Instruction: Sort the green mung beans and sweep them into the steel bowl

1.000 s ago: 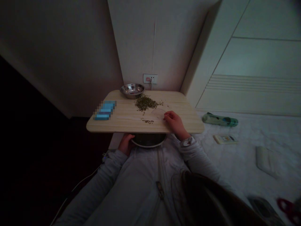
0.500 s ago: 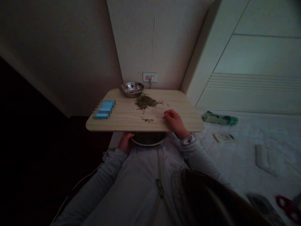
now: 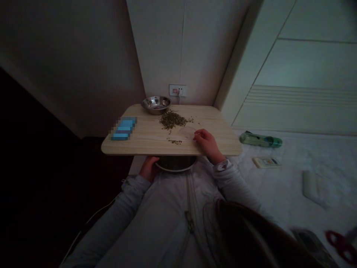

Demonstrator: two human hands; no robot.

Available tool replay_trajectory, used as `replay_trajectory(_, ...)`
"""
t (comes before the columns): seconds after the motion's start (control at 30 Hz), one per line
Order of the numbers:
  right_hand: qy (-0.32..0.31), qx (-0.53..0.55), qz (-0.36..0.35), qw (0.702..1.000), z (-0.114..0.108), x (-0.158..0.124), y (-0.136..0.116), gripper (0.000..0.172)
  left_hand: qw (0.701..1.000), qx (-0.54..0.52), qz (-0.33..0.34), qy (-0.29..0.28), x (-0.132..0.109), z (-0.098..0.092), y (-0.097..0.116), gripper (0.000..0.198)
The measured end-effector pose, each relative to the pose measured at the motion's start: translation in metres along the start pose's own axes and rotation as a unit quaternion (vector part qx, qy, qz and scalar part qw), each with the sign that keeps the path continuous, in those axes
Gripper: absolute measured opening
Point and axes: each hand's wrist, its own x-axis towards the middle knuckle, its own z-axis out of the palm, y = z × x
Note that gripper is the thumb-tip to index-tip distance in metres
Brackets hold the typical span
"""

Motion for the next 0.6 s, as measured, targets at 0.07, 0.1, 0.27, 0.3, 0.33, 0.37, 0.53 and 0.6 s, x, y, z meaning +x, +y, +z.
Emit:
replay_trajectory(0.07, 0.000, -0.002, -0.001, 1.000, 0.0000, -0.0001, -0.0002, 0.021, 1.000, 0.000, 0.003, -0.003, -0.0012, 0.0007, 0.0007, 0.014)
replay_trajectory(0.1, 0.001, -0.003, -0.002, 1.000, 0.0000, -0.0001, -0.0001, 0.021, 1.000, 0.000, 0.005, -0.003, -0.0016, 0.0009, 0.0009, 0.013)
replay_trajectory(0.27, 0.002, -0.004, -0.009, 1.000, -0.0003, 0.0002, 0.0008, 0.020, 1.000, 0.003, 0.001, -0.006, -0.0021, 0.0012, 0.0015, 0.015)
replay_trajectory(0.3, 0.002, -0.004, -0.008, 1.000, -0.0002, 0.0003, 0.0011, 0.020, 1.000, 0.003, 0.003, -0.005, -0.0021, 0.0013, 0.0016, 0.016)
replay_trajectory(0.33, 0.002, -0.003, -0.007, 1.000, -0.0001, 0.0005, 0.0014, 0.020, 1.000, 0.004, 0.008, -0.002, -0.0023, 0.0014, 0.0017, 0.015)
replay_trajectory(0.37, 0.003, -0.002, -0.006, 1.000, 0.0000, 0.0007, 0.0019, 0.020, 1.000, 0.004, 0.014, 0.003, -0.0024, 0.0015, 0.0018, 0.014)
replay_trajectory(0.53, 0.006, 0.001, -0.011, 1.000, 0.0004, 0.0018, 0.0049, 0.020, 1.000, 0.008, 0.005, 0.011, -0.0024, 0.0012, 0.0019, 0.013)
replay_trajectory(0.6, 0.004, 0.000, -0.011, 1.000, 0.0003, 0.0017, 0.0049, 0.021, 1.000, 0.006, 0.001, 0.008, -0.0018, 0.0007, 0.0017, 0.014)
